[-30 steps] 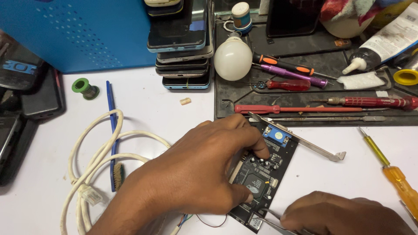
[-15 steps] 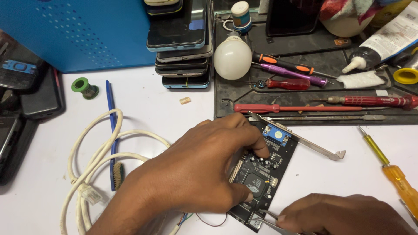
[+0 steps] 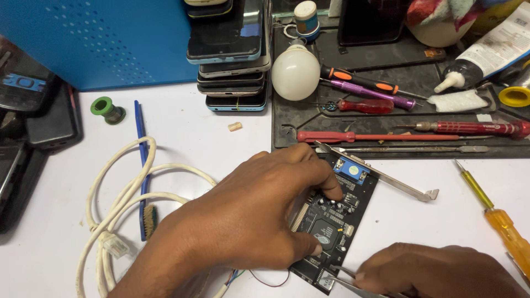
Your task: The person uses tweezers to remove small components from a graphics card on a workbench. They flip the card over and continue removing parts from the other side.
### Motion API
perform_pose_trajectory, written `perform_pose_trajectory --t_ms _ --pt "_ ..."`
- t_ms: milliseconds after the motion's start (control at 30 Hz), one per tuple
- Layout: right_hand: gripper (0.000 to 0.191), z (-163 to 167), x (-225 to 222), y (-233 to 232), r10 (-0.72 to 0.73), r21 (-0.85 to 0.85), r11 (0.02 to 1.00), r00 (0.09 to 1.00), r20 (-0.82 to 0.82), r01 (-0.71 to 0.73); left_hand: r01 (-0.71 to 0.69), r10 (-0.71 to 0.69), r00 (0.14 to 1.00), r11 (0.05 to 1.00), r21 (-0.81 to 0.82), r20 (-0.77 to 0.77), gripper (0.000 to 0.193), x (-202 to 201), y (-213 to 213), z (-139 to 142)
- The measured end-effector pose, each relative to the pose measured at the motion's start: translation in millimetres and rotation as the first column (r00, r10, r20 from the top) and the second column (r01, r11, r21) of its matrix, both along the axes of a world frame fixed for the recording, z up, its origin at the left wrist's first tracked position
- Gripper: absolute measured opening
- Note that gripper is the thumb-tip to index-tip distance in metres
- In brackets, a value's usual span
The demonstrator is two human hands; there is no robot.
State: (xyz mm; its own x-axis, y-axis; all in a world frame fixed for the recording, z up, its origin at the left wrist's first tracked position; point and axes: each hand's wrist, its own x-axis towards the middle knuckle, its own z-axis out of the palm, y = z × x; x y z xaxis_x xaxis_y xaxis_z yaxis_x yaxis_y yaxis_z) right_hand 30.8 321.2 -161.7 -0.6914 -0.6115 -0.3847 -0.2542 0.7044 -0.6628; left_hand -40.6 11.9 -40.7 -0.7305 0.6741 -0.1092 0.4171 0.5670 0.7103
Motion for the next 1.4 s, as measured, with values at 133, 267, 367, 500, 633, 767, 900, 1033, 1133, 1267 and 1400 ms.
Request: perform_pose_trajectory --t_ms 133,267,367,500,633,767,900,1033,1133,1267,1400 --pt "0.018 7 2 1 -0.03 -0.186 0.982 0.998 -0.063 0.018 0.012 -0.011 1.0 1.0 0.026 -0.025 0.054 0 -1 0" --pt "0.018 9 -1 0 0.008 -0.324 0.945 0.991 -0.132 -0.051 0.002 -0.002 1.0 1.0 0.002 0.003 0.053 0 -1 -1" --pt "0.02 9 -3 0 0.025 -0.245 0.968 0.994 -0.109 -0.051 0.009 -0.009 1.0 1.0 0.015 -0.016 0.053 0 -1 -1" --pt "0.02 12 -1 1 -0.021 -0.12 0.993 1.0 0.01 0.022 0.018 -0.018 0.999 0.999 0.033 -0.027 0.053 0 -1 0" --pt "0.02 12 -1 0 -0.009 -0.321 0.946 0.99 -0.142 -0.038 0.001 -0.001 1.0 1.0 -0.001 0.01 0.054 0 0 1" --pt "0.022 14 -1 -4 -0.003 -0.15 0.989 0.997 -0.072 -0.008 -0.007 0.007 1.0 1.0 -0.011 0.026 0.054 0 0 2" --pt "0.021 19 0 -5 -0.074 -0.155 0.985 0.997 0.008 0.074 -0.012 0.012 1.0 1.0 0.005 0.008 0.054 1 1 3" --pt "0.02 16 -4 -5 0.025 -0.289 0.956 0.994 -0.109 -0.056 -0.014 0.014 0.999 1.0 -0.01 0.029 0.055 -1 0 3" --pt "0.021 11 -4 -3 0.018 -0.16 0.987 0.999 -0.045 -0.025 -0.006 0.006 1.0 1.0 0.001 0.008 0.054 0 0 2" --pt "0.021 9 1 3 -0.061 -0.074 0.995 0.998 0.016 0.062 -0.006 0.006 1.0 1.0 0.016 0.007 0.054 1 0 2" --pt "0.02 9 0 3 -0.021 -0.334 0.942 0.995 -0.102 -0.014 -0.014 0.014 0.999 1.0 -0.012 0.039 0.055 -1 1 2"
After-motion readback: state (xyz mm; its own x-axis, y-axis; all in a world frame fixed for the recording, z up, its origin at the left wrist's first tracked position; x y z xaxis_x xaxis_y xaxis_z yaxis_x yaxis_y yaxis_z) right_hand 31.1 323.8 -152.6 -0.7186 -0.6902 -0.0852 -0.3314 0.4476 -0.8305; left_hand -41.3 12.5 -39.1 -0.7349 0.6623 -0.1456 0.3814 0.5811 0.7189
